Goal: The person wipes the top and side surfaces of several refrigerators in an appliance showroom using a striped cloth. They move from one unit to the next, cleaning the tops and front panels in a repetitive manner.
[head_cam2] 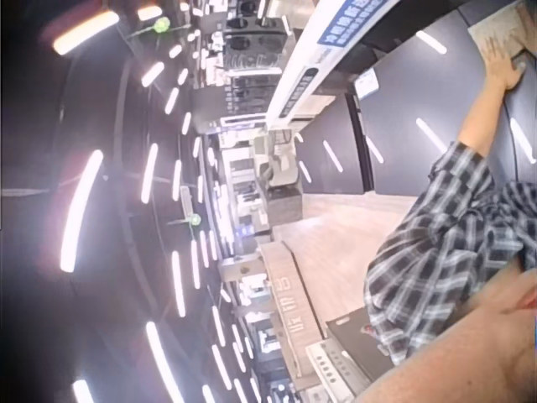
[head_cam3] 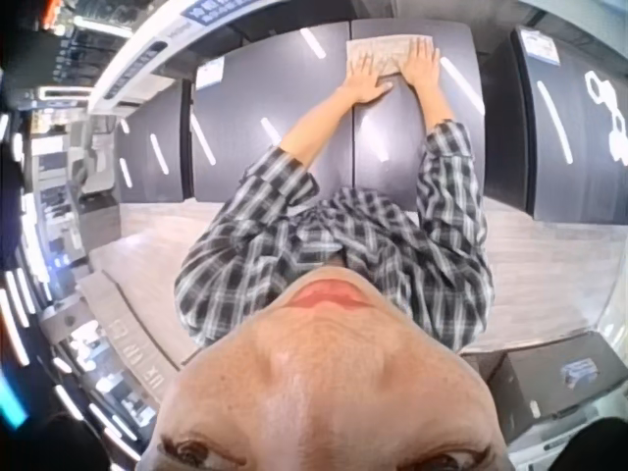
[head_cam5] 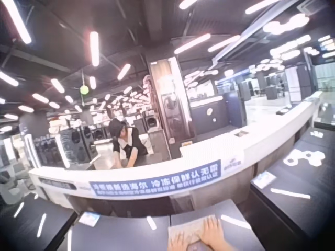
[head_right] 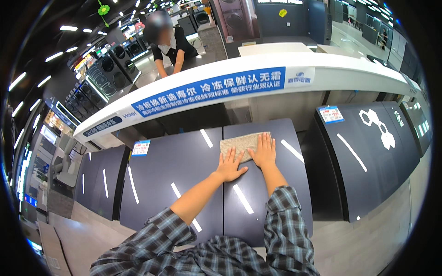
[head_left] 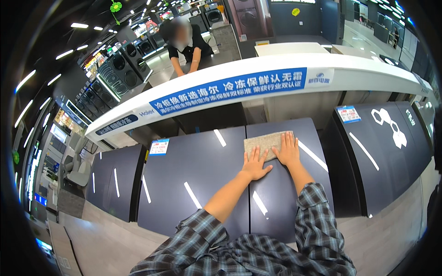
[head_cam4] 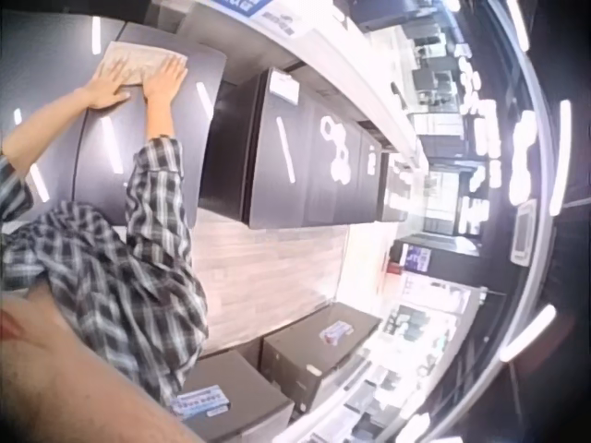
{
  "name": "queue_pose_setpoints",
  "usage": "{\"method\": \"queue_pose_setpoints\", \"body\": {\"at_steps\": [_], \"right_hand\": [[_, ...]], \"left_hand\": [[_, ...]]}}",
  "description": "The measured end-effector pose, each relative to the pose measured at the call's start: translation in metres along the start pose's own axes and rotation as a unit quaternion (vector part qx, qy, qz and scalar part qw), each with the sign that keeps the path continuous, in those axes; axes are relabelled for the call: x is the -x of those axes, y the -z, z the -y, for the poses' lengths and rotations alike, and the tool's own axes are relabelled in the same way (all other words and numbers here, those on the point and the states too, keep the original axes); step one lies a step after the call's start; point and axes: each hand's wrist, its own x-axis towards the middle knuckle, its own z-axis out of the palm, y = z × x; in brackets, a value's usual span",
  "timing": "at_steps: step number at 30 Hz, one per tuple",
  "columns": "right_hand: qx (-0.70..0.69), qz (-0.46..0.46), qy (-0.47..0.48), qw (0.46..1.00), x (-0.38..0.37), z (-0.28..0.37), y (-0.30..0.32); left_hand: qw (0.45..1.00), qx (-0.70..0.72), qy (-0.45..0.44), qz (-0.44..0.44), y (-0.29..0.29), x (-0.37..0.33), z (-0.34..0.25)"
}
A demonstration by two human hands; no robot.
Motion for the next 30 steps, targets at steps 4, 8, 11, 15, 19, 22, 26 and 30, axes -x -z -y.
{"method": "queue_pose_setpoints", "body": {"at_steps": [4,8,11,15,19,22,26,30], "right_hand": [[-0.014,0.027,-0.001,1.000,0.034,0.001,0.006],[-0.003,0.044,-0.003,0.999,0.069,-0.002,0.009],[0.000,0.040,0.005,0.999,0.097,-0.004,0.011],[-0.002,0.045,-0.009,0.999,0.144,0.001,0.019],[-0.005,0.017,-0.009,1.000,0.196,0.002,0.022],[-0.013,0.001,-0.013,1.000,0.239,0.005,0.016],[-0.020,-0.002,-0.014,1.000,0.289,0.015,0.010],[-0.004,-0.008,-0.006,1.000,0.330,0.015,0.010]], "left_hand": [[1.000,0.002,-0.003,0.016,-0.007,0.030,-0.010],[1.000,-0.004,-0.014,0.021,-0.011,0.059,-0.023],[0.999,-0.018,-0.030,0.018,-0.014,0.086,-0.033],[0.999,-0.013,-0.050,0.000,-0.013,0.126,-0.044],[0.999,0.011,-0.049,-0.022,-0.022,0.161,-0.060],[0.998,0.006,-0.048,-0.044,-0.037,0.193,-0.071],[0.997,-0.002,-0.039,-0.069,-0.062,0.244,-0.081],[0.994,0.025,-0.037,-0.104,-0.082,0.283,-0.098]]}}
